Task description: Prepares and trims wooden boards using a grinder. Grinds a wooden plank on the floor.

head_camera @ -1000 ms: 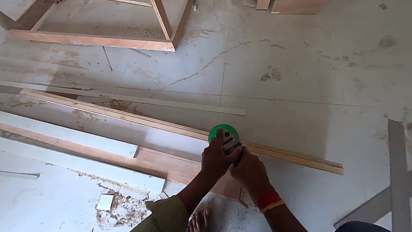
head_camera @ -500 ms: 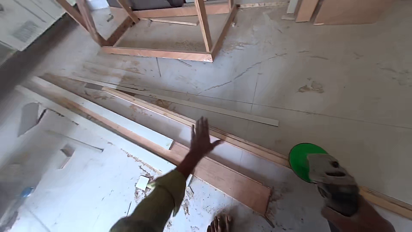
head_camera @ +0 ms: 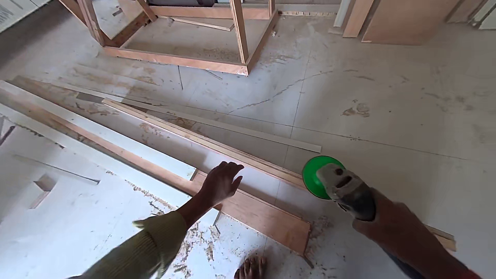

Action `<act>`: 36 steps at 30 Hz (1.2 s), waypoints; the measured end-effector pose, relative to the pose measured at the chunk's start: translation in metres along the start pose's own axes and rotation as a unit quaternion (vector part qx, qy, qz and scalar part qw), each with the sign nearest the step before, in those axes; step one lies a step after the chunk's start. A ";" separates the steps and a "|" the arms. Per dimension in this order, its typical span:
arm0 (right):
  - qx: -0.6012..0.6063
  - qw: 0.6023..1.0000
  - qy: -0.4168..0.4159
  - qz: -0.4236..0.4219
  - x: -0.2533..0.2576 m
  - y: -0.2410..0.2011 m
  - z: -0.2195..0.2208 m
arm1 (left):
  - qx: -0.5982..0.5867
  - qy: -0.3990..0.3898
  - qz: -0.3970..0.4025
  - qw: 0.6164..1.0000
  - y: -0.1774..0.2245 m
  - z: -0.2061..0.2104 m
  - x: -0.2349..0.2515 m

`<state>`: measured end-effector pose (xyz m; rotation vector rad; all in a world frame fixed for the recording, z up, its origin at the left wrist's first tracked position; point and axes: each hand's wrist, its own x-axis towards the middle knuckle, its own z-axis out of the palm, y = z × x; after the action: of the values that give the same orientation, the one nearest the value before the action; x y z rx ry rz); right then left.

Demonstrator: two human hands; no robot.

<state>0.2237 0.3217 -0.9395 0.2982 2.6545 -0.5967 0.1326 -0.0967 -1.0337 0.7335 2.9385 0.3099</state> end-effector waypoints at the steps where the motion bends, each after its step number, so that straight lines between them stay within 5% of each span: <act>1: -0.028 0.999 -0.027 -0.009 0.007 -0.006 -0.010 | -0.022 -0.010 0.041 0.999 0.013 -0.015 -0.002; 3: -0.055 0.997 -0.053 -0.017 0.017 -0.018 -0.017 | -0.049 -0.100 0.102 0.989 0.047 -0.047 -0.003; 5: -0.033 0.998 -0.060 -0.007 0.020 -0.029 -0.006 | -0.071 -0.260 0.083 0.960 0.087 -0.077 -0.002; 7: 0.022 0.999 -0.043 -0.001 0.014 -0.042 0.014 | -0.164 -0.310 0.014 0.936 0.119 -0.085 -0.003; 12: 0.067 0.996 -0.059 0.021 -0.002 -0.092 0.062 | -0.406 -0.199 -0.189 0.872 0.159 -0.044 -0.005; 16: 0.045 0.991 -0.118 0.035 0.005 -0.130 0.074 | -0.422 -0.093 -0.257 0.864 0.148 -0.021 0.001; 24: 0.029 0.986 -0.154 0.055 0.016 -0.140 0.083 | -0.368 -0.115 -0.241 0.891 0.122 -0.011 0.013; 36: 0.060 0.979 -0.156 0.116 -0.007 -0.088 0.076 | -0.332 -0.164 -0.174 0.912 0.167 -0.004 0.023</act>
<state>0.2304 0.2092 -0.9677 0.4989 2.2488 -0.6687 0.1879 0.0580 -0.9944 0.1394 2.3356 0.9703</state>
